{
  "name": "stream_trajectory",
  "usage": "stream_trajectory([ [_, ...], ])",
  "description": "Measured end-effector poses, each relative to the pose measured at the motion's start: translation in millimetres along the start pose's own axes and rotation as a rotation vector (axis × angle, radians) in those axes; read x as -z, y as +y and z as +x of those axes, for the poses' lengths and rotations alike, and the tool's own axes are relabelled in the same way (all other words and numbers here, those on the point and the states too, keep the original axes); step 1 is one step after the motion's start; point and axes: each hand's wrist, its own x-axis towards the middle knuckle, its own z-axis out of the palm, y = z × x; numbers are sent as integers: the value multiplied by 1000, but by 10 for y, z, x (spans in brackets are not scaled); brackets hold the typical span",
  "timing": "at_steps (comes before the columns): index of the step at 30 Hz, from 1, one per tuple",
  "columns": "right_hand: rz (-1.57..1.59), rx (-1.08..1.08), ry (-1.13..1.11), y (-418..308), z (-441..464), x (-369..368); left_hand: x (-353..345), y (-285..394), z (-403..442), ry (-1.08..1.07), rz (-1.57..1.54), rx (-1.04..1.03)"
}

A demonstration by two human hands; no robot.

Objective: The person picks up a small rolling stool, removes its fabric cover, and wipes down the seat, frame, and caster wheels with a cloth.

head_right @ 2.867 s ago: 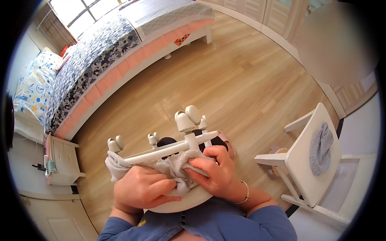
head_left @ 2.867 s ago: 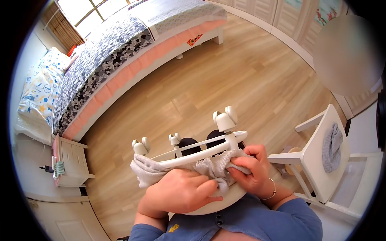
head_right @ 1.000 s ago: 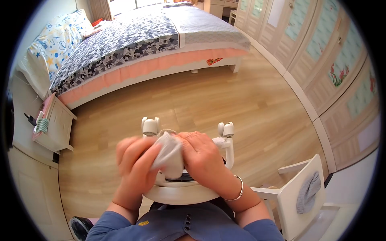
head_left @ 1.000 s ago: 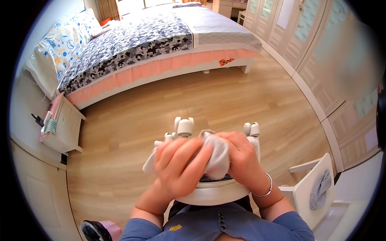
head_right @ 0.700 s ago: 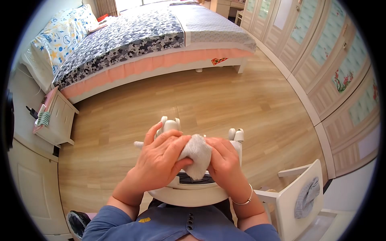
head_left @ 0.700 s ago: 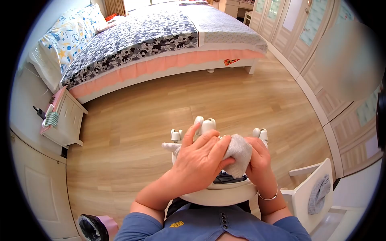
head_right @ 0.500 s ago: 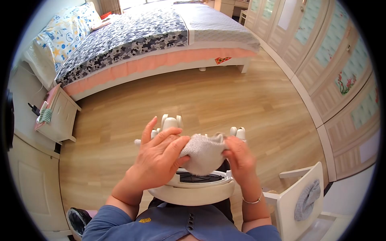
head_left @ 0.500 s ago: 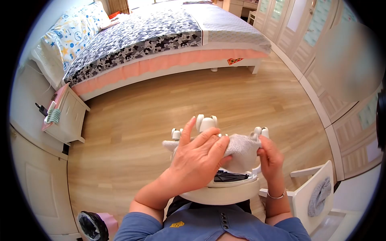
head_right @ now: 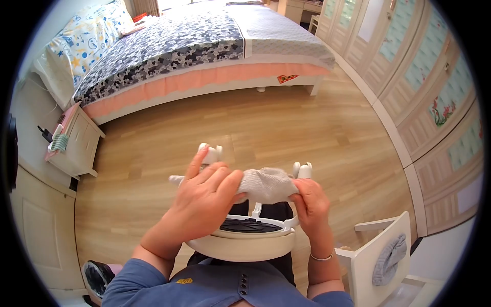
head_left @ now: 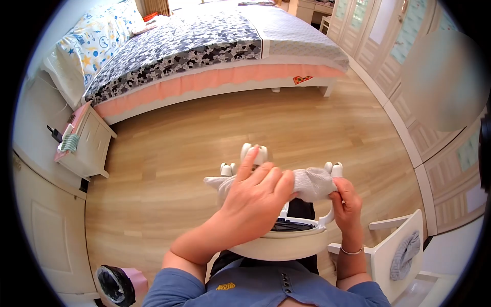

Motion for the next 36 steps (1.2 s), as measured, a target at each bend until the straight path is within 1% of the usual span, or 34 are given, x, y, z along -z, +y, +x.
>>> stream_trajectory([
  [1,0,45,-9,-68,32,-21,-4,4,15,-1,1,4],
  [2,0,91,-15,-134,73,-48,-9,1,35,-18,-30,-58],
  [3,3,93,-16,-195,118,-86,-8,-6,55,-35,-62,-119],
  [4,-29,185,-24,-260,163,-127,2,-7,74,-35,-59,-116],
  [5,-60,276,-33,-320,194,-151,18,-5,87,-74,-54,-169],
  [6,-54,276,-40,-400,220,-146,37,-6,94,-115,-49,-220],
  [8,-96,257,-70,-549,297,-184,73,-45,101,-154,-65,-148],
  [10,-189,320,-40,-508,270,-181,99,-113,115,-117,-238,-145],
  [11,-224,347,-34,-556,283,-151,116,-109,96,-75,-270,-137],
  [12,-220,347,-85,-608,315,-106,107,-95,55,-41,-285,-133],
  [13,-181,302,-144,-638,320,-38,100,-81,16,-12,-301,-126],
  [15,-142,346,-192,-681,405,-36,53,-88,-33,30,-305,-97],
  [17,-136,361,-223,-637,390,-44,-46,-136,-110,16,-500,8],
  [19,-165,301,-159,-540,321,-81,-93,-174,-178,33,-468,30],
  [21,-186,348,-128,-545,312,-76,-114,-170,-198,44,-438,60],
  [22,-222,383,-87,-546,286,-63,-145,-132,-190,70,-439,32],
  [23,-204,352,-60,-496,242,-45,-170,-96,-169,97,-440,2],
  [26,-257,366,-4,-382,92,72,-177,9,-143,110,-381,-45],
  [27,-226,293,12,-296,-14,116,-174,35,-134,133,-373,-64],
  [28,-226,289,15,-242,-98,139,-179,42,-136,129,-374,-67],
  [30,-98,67,193,-150,-243,195,-193,71,-140,121,-411,-52],
  [31,-106,61,203,-84,-305,241,-191,60,-144,116,-418,-64],
  [33,0,-163,161,38,-430,342,-178,-5,-147,115,-406,28],
  [34,-22,-179,182,18,-468,304,-179,-12,-133,105,-427,4],
  [36,83,-187,344,-13,-476,142,-189,-28,-99,94,-411,35],
])
